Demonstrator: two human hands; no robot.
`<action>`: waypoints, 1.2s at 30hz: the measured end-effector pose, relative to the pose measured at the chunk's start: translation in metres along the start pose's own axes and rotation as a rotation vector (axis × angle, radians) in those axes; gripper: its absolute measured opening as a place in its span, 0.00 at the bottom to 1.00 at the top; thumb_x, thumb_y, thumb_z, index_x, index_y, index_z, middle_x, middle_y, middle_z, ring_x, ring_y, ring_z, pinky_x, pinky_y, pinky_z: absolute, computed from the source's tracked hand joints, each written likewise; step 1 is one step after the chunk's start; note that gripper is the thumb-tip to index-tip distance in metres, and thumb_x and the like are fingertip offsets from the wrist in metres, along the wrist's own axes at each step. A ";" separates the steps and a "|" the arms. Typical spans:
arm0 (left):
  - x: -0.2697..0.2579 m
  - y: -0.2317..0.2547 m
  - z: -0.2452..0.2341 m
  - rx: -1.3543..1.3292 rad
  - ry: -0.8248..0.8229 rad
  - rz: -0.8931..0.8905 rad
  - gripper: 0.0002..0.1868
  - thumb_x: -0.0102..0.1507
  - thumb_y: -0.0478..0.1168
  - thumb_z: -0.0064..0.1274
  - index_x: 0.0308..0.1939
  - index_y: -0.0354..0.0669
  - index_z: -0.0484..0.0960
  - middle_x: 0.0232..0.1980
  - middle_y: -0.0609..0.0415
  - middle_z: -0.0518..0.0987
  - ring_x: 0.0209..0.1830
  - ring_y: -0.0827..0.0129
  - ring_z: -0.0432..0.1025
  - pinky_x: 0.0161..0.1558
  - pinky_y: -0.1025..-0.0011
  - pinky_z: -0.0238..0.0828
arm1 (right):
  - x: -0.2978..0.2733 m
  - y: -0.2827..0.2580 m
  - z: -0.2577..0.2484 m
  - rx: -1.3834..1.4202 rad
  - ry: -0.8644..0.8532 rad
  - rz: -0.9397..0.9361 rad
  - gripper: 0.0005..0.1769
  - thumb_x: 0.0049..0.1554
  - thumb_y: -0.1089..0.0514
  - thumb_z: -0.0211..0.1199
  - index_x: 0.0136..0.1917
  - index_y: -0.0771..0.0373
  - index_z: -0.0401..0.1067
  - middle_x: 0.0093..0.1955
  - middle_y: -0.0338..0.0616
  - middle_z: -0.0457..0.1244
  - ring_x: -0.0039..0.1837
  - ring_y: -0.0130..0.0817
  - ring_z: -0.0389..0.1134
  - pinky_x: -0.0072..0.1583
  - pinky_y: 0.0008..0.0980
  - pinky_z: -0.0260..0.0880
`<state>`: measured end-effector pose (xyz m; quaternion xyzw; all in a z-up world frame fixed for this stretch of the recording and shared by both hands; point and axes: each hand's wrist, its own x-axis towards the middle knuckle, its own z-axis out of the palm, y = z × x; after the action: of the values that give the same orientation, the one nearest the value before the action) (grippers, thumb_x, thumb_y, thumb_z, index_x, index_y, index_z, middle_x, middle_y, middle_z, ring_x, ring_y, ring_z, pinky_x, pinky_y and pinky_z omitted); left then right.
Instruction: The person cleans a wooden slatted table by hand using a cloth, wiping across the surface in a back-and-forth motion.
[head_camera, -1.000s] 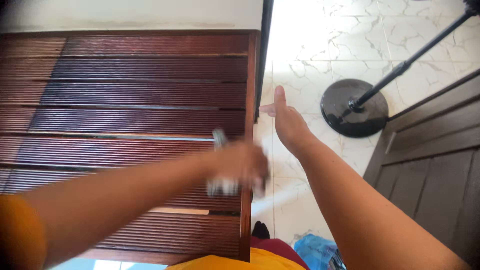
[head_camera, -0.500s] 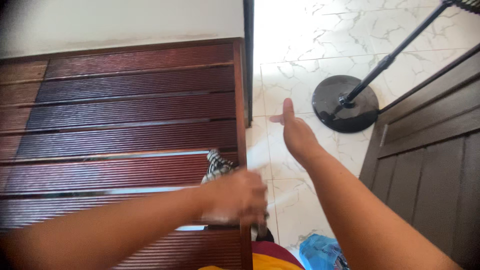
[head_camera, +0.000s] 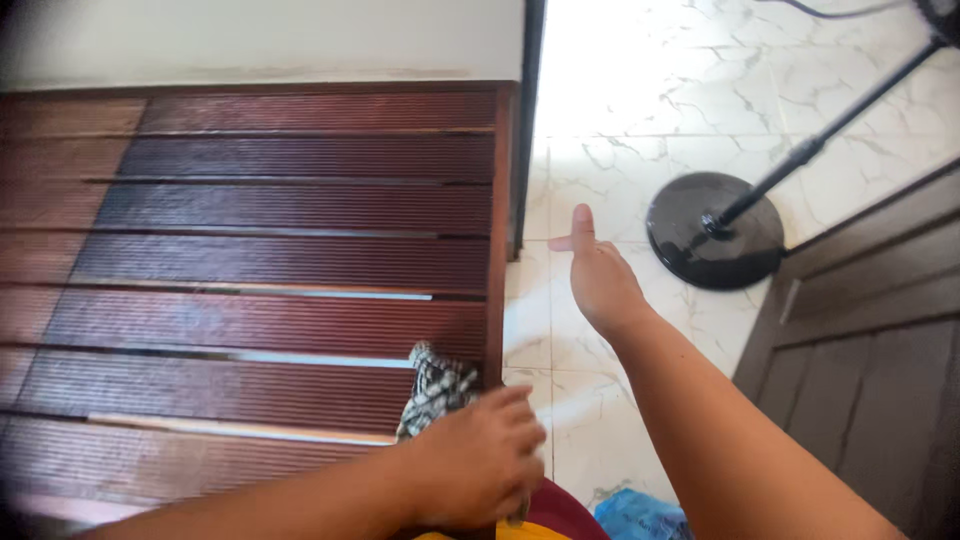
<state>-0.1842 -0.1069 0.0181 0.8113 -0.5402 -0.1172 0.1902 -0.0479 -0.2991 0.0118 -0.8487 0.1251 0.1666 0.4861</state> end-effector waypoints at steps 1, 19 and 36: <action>-0.012 0.006 -0.001 -0.064 0.068 0.009 0.10 0.56 0.43 0.60 0.35 0.40 0.83 0.44 0.44 0.77 0.55 0.51 0.71 0.74 0.46 0.56 | 0.000 -0.002 0.002 -0.027 -0.004 -0.013 0.50 0.61 0.25 0.22 0.63 0.55 0.78 0.74 0.58 0.58 0.78 0.51 0.53 0.78 0.45 0.44; -0.052 -0.001 0.036 0.136 0.332 -0.274 0.24 0.63 0.31 0.42 0.61 0.52 0.78 0.75 0.49 0.69 0.80 0.50 0.59 0.79 0.50 0.49 | 0.009 0.017 0.043 0.417 -0.030 -0.084 0.57 0.57 0.20 0.22 0.74 0.62 0.66 0.72 0.59 0.60 0.67 0.51 0.66 0.72 0.44 0.58; 0.055 -0.075 -0.038 0.237 -0.489 -0.004 0.16 0.66 0.46 0.49 0.55 0.48 0.83 0.56 0.45 0.78 0.63 0.52 0.65 0.74 0.42 0.37 | -0.002 0.073 0.000 0.438 0.107 0.141 0.60 0.55 0.17 0.19 0.64 0.60 0.77 0.69 0.57 0.65 0.63 0.53 0.68 0.67 0.47 0.61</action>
<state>-0.0856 -0.1247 0.0206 0.7765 -0.5786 -0.2458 -0.0425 -0.0771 -0.3353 -0.0441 -0.7198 0.2427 0.1237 0.6385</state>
